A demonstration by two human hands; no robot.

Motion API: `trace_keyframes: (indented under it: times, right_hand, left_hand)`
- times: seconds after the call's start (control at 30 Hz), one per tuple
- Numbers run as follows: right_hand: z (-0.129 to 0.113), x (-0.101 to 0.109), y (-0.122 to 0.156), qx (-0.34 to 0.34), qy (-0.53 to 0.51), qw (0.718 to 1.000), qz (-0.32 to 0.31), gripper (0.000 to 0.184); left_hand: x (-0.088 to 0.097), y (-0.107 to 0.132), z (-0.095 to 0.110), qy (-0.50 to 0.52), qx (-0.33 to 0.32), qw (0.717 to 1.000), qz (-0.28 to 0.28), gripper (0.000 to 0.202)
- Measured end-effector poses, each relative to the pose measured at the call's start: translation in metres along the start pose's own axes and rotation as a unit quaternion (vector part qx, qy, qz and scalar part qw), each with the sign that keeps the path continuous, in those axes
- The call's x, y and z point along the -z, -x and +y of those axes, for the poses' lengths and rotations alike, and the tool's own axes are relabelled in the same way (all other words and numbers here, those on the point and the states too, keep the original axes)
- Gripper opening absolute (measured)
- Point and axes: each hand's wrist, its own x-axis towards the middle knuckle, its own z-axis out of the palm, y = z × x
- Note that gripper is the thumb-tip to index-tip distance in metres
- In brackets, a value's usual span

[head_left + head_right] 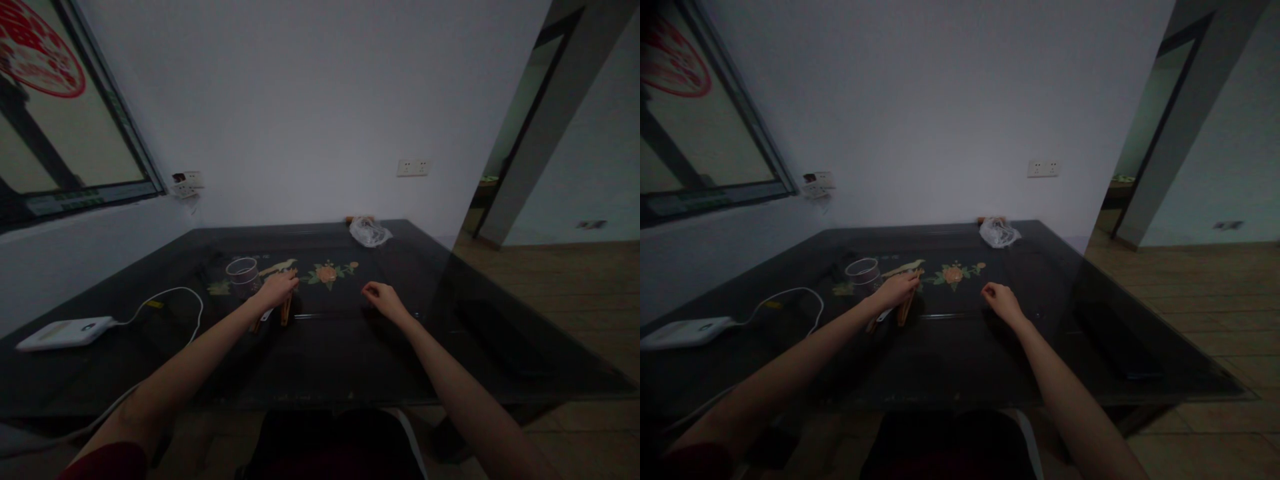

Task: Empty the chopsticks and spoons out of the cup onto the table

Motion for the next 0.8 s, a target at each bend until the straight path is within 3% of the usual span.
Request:
trace_keyframes:
  times: [0.5, 0.8]
  right_hand:
    - [0.0, 0.0, 0.0, 0.007, 0.018, 1.0, 0.003, 0.018]
    - [0.0, -0.001, 0.001, -0.002, 0.012, 1.0, 0.001, 0.017]
  left_hand:
    - [0.009, -0.003, 0.002, 0.028, 0.007, 0.997, -0.077, 0.023]
    - [0.028, -0.004, 0.017, 0.017, 0.011, 0.998, -0.056, 0.024]
